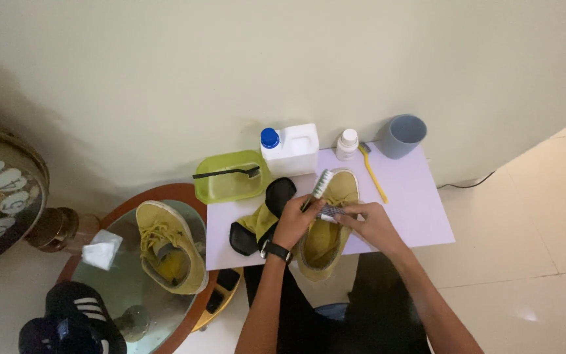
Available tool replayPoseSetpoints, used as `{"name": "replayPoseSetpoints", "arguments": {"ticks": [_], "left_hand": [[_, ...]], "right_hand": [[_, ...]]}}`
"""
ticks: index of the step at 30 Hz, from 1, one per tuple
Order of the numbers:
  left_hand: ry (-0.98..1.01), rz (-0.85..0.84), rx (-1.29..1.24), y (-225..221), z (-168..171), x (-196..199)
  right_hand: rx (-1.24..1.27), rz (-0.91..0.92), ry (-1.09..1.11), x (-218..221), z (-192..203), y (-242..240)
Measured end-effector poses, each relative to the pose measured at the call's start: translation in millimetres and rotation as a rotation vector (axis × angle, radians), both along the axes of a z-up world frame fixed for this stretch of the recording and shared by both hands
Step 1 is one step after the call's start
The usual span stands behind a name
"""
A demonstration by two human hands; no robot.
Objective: Cleaning a yellow sneaker with a brush and applying a yellow repair strip to the sole.
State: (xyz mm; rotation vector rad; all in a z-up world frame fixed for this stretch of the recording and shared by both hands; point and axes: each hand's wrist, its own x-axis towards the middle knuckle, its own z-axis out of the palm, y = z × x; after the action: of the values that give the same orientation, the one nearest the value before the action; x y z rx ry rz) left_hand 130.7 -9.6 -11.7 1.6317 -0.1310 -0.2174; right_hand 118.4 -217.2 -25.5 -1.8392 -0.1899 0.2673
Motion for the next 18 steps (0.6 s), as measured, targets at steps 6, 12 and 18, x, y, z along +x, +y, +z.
{"name": "replayPoseSetpoints", "arguments": {"ticks": [6, 12, 18], "left_hand": [[0.131, 0.070, -0.056, 1.8, -15.8, -6.3], [0.140, 0.136, -0.038, 6.1, -3.3, -9.7], [0.082, 0.339, 0.264, 81.8, 22.0, -39.3]], "right_hand": [[0.080, -0.032, -0.293, -7.8, -32.2, 4.4], [0.086, 0.156, -0.352, 0.3, -24.2, 12.3], [0.117, 0.148, -0.229, 0.0, -14.4, 11.9]]}}
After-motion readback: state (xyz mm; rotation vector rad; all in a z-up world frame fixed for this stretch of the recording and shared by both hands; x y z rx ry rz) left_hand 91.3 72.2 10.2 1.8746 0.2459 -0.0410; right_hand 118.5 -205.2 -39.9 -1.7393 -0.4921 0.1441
